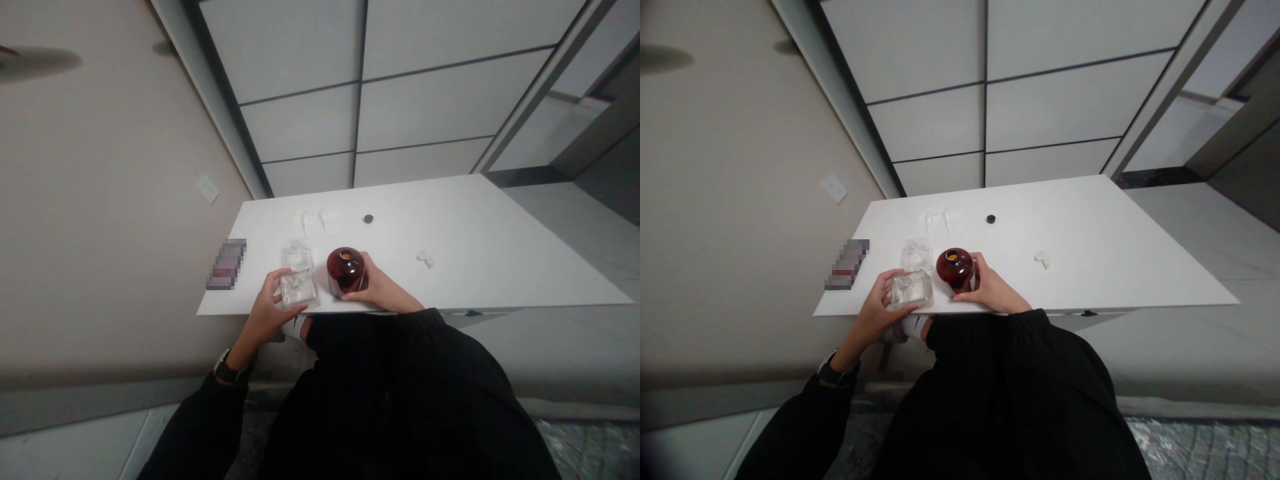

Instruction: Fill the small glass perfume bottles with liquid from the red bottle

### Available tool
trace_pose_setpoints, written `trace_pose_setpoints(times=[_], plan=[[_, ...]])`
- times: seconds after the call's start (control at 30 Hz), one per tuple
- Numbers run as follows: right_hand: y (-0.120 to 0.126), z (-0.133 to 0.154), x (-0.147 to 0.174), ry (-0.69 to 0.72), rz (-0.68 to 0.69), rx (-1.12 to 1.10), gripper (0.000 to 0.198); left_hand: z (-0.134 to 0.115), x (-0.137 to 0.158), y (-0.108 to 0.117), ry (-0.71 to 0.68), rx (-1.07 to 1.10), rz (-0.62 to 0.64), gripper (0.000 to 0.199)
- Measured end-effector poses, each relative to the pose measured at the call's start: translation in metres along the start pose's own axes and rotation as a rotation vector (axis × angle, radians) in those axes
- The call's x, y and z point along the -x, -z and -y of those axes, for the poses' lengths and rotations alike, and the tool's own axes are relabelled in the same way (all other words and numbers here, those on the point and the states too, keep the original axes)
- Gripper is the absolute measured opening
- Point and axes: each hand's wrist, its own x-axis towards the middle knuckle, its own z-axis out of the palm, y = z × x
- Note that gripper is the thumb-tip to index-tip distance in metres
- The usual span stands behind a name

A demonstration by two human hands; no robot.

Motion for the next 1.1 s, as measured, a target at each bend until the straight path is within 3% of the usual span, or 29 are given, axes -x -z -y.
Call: trace_pose_setpoints(times=[0.23, 0.47, 0.63, 1.1], plan=[[-0.002, 0.004, 0.001, -0.015, 0.013, -0.009, 0.087, -0.048, -0.004, 0.016, -0.04, -0.086, 0.155, 0.081], [-0.008, 0.012, 0.0, -0.034, 0.01, -0.004, 0.083, -0.078, -0.03, 0.03, -0.203, -0.269, 0.087, 0.073], [-0.012, 0.014, 0.0, -0.039, 0.001, 0.006, 0.08, -0.101, -0.047, 0.04, -0.302, -0.472, 0.104, 0.073], [-0.026, 0.013, -0.002, -0.016, -0.067, 0.123, 0.072, -0.12, -0.064, 0.046, -0.428, -0.648, 0.241, 0.079]])
